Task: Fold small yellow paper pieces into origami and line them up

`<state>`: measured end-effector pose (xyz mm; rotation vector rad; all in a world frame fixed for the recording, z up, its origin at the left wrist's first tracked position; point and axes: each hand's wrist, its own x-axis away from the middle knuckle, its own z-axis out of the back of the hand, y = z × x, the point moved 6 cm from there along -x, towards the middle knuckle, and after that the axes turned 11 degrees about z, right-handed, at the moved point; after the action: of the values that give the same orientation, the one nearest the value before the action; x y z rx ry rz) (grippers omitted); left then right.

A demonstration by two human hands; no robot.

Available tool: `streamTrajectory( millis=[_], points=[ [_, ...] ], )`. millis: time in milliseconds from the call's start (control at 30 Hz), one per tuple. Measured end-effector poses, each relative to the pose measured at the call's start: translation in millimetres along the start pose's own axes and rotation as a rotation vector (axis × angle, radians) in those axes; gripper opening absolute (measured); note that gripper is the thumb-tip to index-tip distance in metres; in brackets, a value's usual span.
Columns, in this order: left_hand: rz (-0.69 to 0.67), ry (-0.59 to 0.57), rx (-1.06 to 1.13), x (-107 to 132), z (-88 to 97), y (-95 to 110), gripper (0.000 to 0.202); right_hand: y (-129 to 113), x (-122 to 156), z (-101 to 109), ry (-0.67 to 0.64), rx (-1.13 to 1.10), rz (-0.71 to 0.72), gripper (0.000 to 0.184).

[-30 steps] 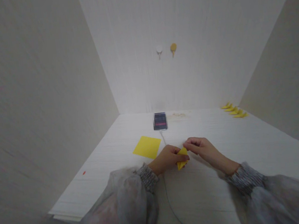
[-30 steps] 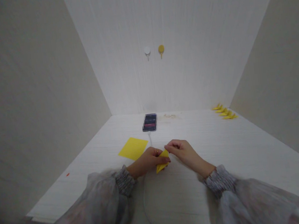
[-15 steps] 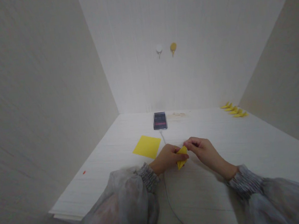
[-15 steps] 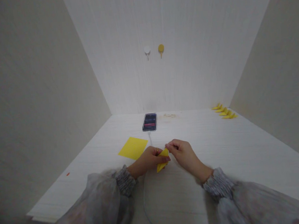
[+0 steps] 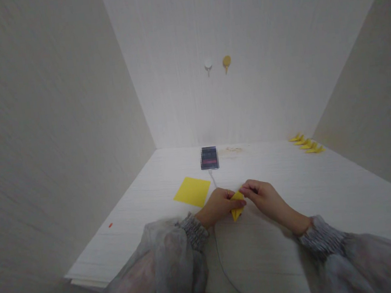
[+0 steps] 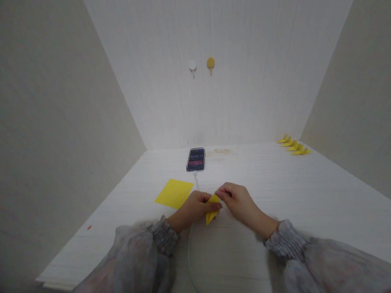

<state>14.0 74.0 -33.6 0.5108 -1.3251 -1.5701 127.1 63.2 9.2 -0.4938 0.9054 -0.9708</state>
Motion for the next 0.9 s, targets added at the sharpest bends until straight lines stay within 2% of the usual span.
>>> streamTrajectory(
  millis=[167,400,533,600,733,900],
  points=[
    [-0.014,-0.004,0.008,-0.4,1.0,1.7,0.035,-2.5,-0.6,1.3,0.027,0.084,0.014,0.020],
    [-0.001,0.041,0.036,-0.9,3.7,0.0,0.035,-1.9,0.5,-3.6,-0.063,0.025,-0.009,0.020],
    [-0.003,0.056,0.045,-0.8,4.3,0.0,0.036,-3.7,0.4,-3.3,-0.067,0.024,-0.010,0.020],
    [-0.014,0.035,0.082,-0.3,3.3,1.2,0.035,-3.1,0.4,-2.2,-0.059,0.017,-0.006,0.020],
    [0.020,-0.095,0.276,0.2,-3.0,1.6,0.031,1.7,1.0,0.6,-0.040,0.015,-0.011,0.020],
    [0.040,-0.091,0.340,0.5,-1.3,1.7,0.026,1.0,1.3,0.3,-0.030,0.019,0.005,0.019]
  ],
)
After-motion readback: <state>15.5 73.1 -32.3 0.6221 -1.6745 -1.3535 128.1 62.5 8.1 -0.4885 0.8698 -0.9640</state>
